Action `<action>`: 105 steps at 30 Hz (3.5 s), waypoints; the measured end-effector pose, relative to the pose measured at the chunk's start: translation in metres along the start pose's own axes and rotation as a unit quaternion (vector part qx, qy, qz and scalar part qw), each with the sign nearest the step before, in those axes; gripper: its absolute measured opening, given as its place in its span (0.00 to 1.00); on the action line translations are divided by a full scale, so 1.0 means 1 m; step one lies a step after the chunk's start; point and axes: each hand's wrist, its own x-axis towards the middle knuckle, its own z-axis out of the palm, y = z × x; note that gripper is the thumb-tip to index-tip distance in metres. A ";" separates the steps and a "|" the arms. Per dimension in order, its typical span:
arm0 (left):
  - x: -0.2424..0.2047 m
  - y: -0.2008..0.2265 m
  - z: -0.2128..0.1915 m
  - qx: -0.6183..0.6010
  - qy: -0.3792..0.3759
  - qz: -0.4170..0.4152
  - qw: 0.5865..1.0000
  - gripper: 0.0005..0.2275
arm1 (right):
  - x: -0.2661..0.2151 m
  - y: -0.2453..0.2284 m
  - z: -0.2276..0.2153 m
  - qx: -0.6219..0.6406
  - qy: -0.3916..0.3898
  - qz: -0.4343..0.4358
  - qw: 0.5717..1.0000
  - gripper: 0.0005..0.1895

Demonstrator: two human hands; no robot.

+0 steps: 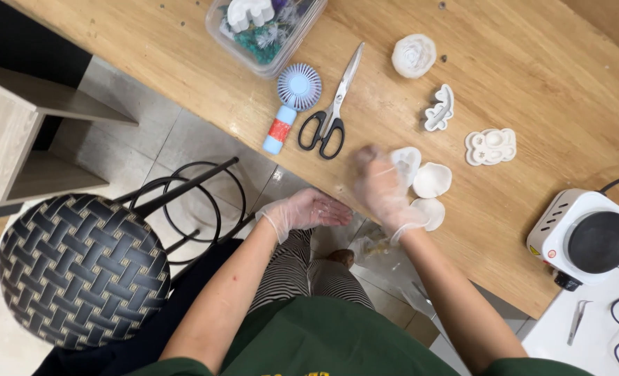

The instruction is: Preparing wax molds and removing finished wax pieces for inspection and storage.

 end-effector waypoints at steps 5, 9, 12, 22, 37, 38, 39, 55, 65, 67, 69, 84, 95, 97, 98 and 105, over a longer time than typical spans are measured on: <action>-0.004 0.012 0.006 0.027 0.006 0.004 1.000 0.21 | 0.012 0.006 0.010 0.001 0.053 0.014 0.999 0.16; 0.004 0.010 -0.011 0.058 -0.042 0.017 0.997 0.18 | -0.008 0.001 0.040 -0.016 0.076 -0.051 0.996 0.18; 0.037 -0.001 -0.054 0.021 0.000 -0.016 1.000 0.16 | -0.036 -0.012 0.055 0.047 -0.006 -0.031 0.998 0.18; 0.003 0.010 -0.005 0.027 -0.017 -0.002 0.999 0.19 | -0.018 -0.009 0.023 0.009 0.175 -0.006 0.985 0.17; 0.001 0.016 -0.013 0.015 -0.030 0.028 0.999 0.25 | -0.062 -0.001 0.038 0.183 0.062 0.099 0.976 0.22; -0.001 0.016 -0.009 0.002 -0.039 0.024 0.999 0.26 | -0.057 0.002 0.030 0.179 0.115 0.050 0.976 0.27; -0.003 0.017 -0.005 -0.010 -0.048 0.020 0.999 0.26 | -0.051 0.006 0.021 0.172 0.169 0.000 0.970 0.32; 0.009 0.012 -0.018 0.026 0.011 0.029 0.999 0.24 | -0.054 -0.010 0.057 0.212 0.249 0.020 0.945 0.24; 0.006 0.012 -0.019 0.006 -0.004 0.025 1.000 0.26 | -0.068 -0.012 0.049 0.248 0.143 0.055 0.957 0.28; 0.003 0.011 -0.013 0.026 -0.027 0.019 0.999 0.26 | -0.064 -0.012 0.038 0.239 0.142 0.117 0.953 0.29; 0.002 0.015 -0.007 -0.017 0.008 0.037 0.999 0.25 | -0.062 -0.011 0.038 0.189 0.123 0.087 0.970 0.31; 0.007 0.009 -0.021 -0.010 -0.026 0.013 1.000 0.25 | -0.090 -0.016 0.051 0.222 0.175 0.017 0.959 0.25; -0.038 -0.022 0.025 -0.049 -0.035 0.038 0.997 0.24 | -0.135 -0.010 -0.005 0.350 0.131 0.130 0.919 0.10; -0.045 -0.025 0.047 -0.030 -0.051 0.030 0.998 0.24 | -0.154 0.002 -0.012 0.356 0.139 0.162 0.910 0.10; -0.047 -0.026 0.060 -0.019 -0.055 0.049 0.997 0.23 | -0.164 0.014 -0.011 0.351 0.169 0.127 0.912 0.09; 0.007 -0.030 0.142 0.034 -0.009 -0.022 0.999 0.19 | -0.249 0.069 -0.032 0.273 0.302 0.262 0.875 0.09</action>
